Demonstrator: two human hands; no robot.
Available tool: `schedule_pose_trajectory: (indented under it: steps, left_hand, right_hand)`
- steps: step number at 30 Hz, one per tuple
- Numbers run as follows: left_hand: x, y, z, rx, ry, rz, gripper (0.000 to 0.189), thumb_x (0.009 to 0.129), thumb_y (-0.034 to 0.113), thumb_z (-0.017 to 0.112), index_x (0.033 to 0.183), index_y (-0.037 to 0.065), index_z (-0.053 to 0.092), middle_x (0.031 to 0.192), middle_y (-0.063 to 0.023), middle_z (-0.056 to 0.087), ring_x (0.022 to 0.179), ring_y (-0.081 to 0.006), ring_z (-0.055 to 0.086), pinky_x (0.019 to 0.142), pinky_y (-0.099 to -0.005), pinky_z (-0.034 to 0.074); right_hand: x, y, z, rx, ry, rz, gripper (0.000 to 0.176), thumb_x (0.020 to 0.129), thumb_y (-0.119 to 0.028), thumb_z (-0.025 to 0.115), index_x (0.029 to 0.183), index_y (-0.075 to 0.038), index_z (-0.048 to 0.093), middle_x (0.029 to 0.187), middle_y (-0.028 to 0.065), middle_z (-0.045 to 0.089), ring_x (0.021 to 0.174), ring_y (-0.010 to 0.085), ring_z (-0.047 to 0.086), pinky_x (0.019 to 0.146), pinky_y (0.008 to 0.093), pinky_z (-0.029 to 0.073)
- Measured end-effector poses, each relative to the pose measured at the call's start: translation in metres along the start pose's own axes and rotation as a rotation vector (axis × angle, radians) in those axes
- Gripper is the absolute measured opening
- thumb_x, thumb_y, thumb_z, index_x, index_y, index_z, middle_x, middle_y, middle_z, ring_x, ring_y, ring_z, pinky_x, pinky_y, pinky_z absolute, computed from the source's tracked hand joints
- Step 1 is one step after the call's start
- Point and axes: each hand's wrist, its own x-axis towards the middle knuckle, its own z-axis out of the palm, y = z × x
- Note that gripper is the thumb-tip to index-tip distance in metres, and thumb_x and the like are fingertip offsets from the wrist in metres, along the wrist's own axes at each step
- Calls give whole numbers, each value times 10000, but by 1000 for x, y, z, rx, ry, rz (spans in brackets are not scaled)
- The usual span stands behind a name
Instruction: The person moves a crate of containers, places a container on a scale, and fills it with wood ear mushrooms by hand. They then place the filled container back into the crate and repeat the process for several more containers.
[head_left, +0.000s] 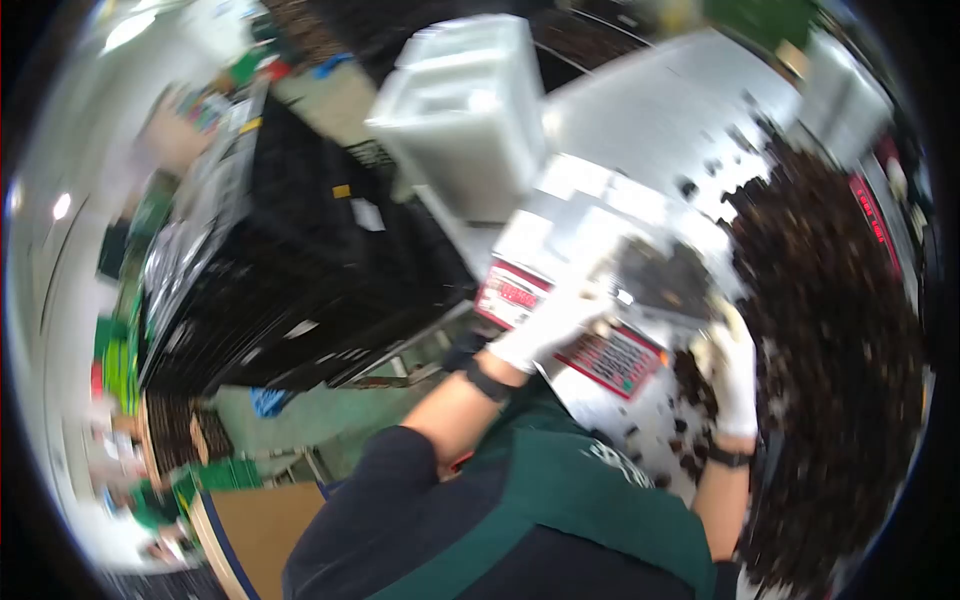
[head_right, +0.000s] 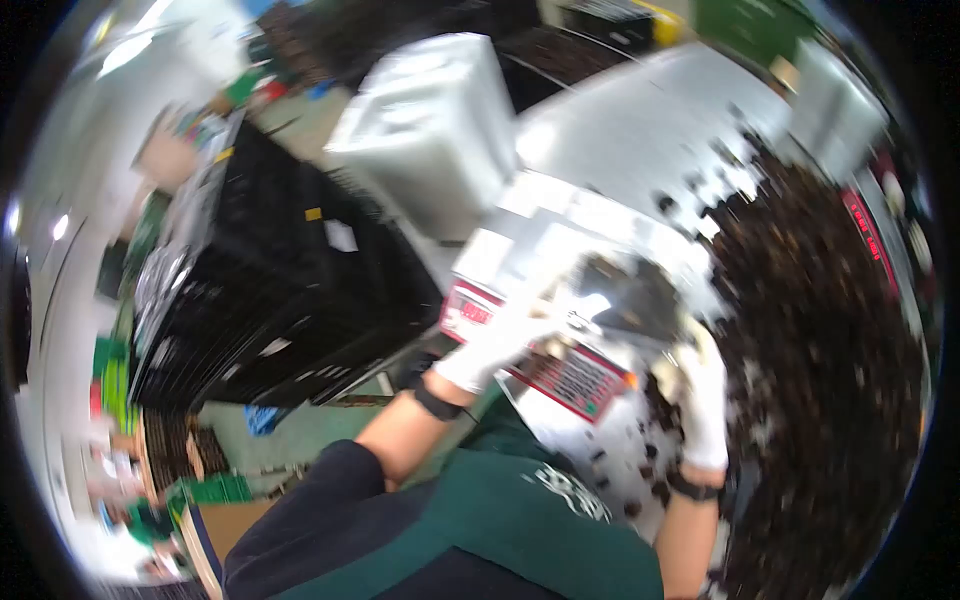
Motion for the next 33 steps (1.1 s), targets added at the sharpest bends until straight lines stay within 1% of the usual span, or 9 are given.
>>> schedule_pose_trajectory:
  steps: [6, 9, 12, 15, 19, 22, 23, 27, 33]
  left_hand:
    - [-50, 14, 18, -149, 93, 107, 833, 849, -53, 515, 1584, 113, 162, 709, -50, 580, 551, -109, 595, 536, -243, 500]
    - [-107, 53, 10, -136, 147, 209, 824, 894, 59, 639, 1577, 83, 178, 735, -40, 603, 590, -105, 599, 591, -236, 511]
    - [-173, 120, -9, -112, 388, 296, 808, 869, 53, 656, 1555, 44, 229, 748, -42, 614, 598, -109, 610, 581, -224, 521]
    - [-250, 174, -34, 10, 691, 606, 785, 864, 34, 639, 1544, 31, 247, 764, -63, 629, 612, -120, 618, 574, -224, 529]
    - [-348, 218, -85, 209, 1056, 1132, 690, 922, 45, 599, 1526, 24, 267, 804, -116, 656, 652, -134, 622, 602, -216, 510]
    - [-423, 241, -139, 469, 1462, 1236, 691, 940, 9, 572, 1536, 5, 222, 859, -122, 673, 650, -131, 624, 585, -210, 466]
    - [-443, 249, -161, 534, 1586, 1246, 709, 922, -16, 568, 1538, 2, 217, 837, -117, 670, 633, -137, 623, 579, -216, 465]
    - [-502, 267, -254, 480, 1906, 1163, 782, 843, -96, 543, 1545, 35, 225, 784, -144, 663, 578, -189, 633, 516, -258, 473]
    - [-523, 282, -356, 84, 1856, 648, 827, 845, -89, 539, 1567, 128, 199, 866, -187, 687, 657, -280, 712, 492, -313, 522]
  right_hand:
    - [-30, -12, 21, 4, 0, -73, 512, 980, -167, 519, 1421, 53, 383, 657, 44, 579, 461, 59, 461, 433, 178, 360]
    - [-48, -27, 50, 97, -122, -174, 488, 984, -143, 516, 1420, 48, 409, 709, 68, 622, 498, 96, 504, 480, 209, 408]
    - [-55, -52, 82, 2, -269, -283, 844, 980, -521, 568, 1502, 80, 288, 697, 43, 598, 524, 88, 524, 500, 188, 420]
    - [-48, -64, 92, -88, -335, -328, 894, 947, -593, 575, 1477, 87, 336, 700, 35, 593, 545, 74, 521, 512, 194, 425]
    - [-37, -47, 82, -74, -342, -311, 700, 1003, -434, 564, 1451, 77, 396, 683, 24, 557, 553, 72, 496, 539, 214, 429]
    - [-41, -49, 68, -30, -317, -108, 485, 1005, -196, 516, 1428, 37, 472, 808, 58, 562, 661, 97, 483, 631, 236, 429]
    - [-49, -63, 66, -63, -314, 14, 437, 1009, -111, 493, 1428, 11, 501, 917, 95, 575, 763, 120, 505, 712, 262, 452]
    - [-49, -62, 71, 20, -197, 16, 430, 973, -69, 503, 1386, 49, 526, 790, 35, 530, 683, 129, 490, 641, 237, 407]
    - [-29, -48, 98, -32, -165, -8, 411, 960, -66, 533, 1354, 48, 548, 797, 26, 545, 698, 116, 476, 650, 242, 380]
